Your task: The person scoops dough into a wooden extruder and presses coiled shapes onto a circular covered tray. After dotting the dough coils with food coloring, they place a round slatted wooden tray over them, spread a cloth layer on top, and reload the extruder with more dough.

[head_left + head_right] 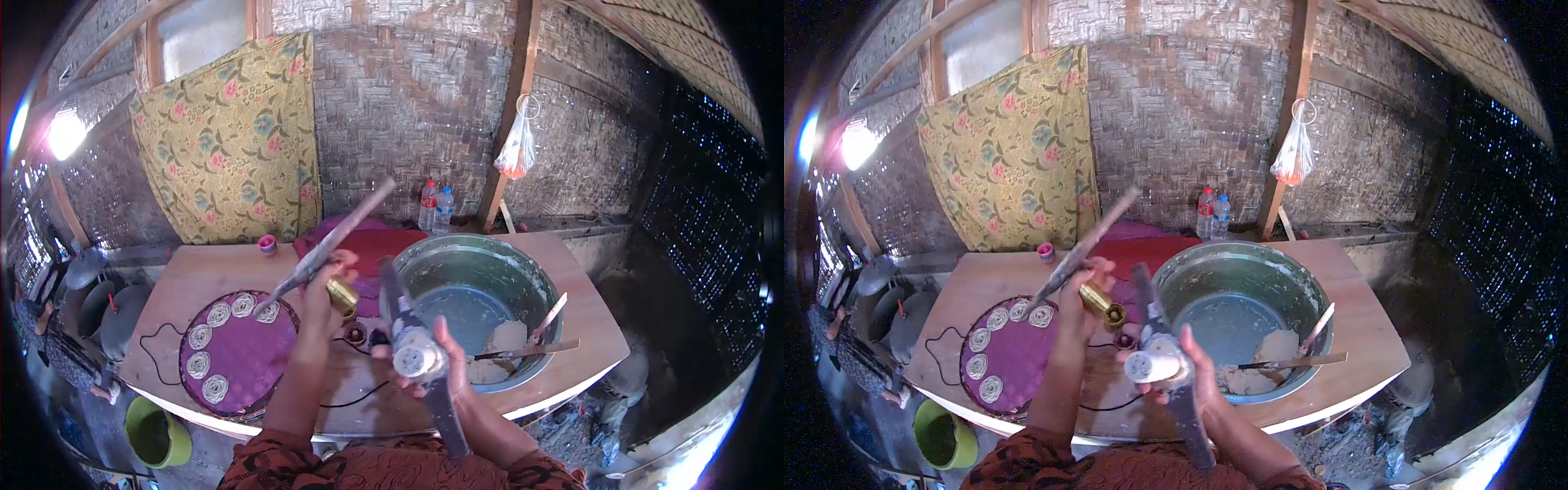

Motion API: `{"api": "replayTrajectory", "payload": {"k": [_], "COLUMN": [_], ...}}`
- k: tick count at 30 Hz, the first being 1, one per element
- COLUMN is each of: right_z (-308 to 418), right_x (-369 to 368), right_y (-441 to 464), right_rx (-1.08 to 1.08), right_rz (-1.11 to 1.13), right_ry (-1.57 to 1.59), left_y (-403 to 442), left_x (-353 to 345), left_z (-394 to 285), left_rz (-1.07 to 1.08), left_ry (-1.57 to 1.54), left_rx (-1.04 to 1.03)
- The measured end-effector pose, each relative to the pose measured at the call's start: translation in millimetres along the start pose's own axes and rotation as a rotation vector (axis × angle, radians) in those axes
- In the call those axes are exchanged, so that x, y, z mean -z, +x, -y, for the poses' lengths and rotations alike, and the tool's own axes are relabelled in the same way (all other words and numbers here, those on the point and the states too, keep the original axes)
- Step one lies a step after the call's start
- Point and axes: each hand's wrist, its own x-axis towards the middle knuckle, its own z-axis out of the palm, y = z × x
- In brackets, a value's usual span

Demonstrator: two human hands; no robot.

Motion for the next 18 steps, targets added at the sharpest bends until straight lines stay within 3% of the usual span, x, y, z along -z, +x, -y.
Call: {"api": "replayTrajectory", "payload": {"k": [1,2,6,8,15,18], "right_z": [3.7,7.5,3.8,-8.4,-55.0,-79.2], "right_x": [0.4,-0.4,-51.5,-70.6,-131.5,-142.4], "right_y": [-3.4,-3.2,15.1,35.0,103.2,127.3], "right_rx": [0.085,0.165,0.523,0.612,0.265,0.094], "right_rz": [-0.083,-0.162,-0.34,-0.308,-0.044,0.035], "right_ry": [-0.104,-0.212,-1.057,-1.433,-1.976,-2.035], "left_y": [2.4,-6.0,-68.0,-90.6,-111.2,-121.6], "left_x": [29.9,63.0,94.3,96.8,117.5,130.7], "left_z": [2.9,3.5,-36.1,-65.2,-136.2,-154.5], "left_rz": [-0.208,-0.286,-0.024,0.171,0.687,0.817], "left_ry": [0.391,0.563,0.618,0.721,0.967,0.989], "left_rx": [-0.18,-0.241,-0.043,0.039,0.078,0.104]}}
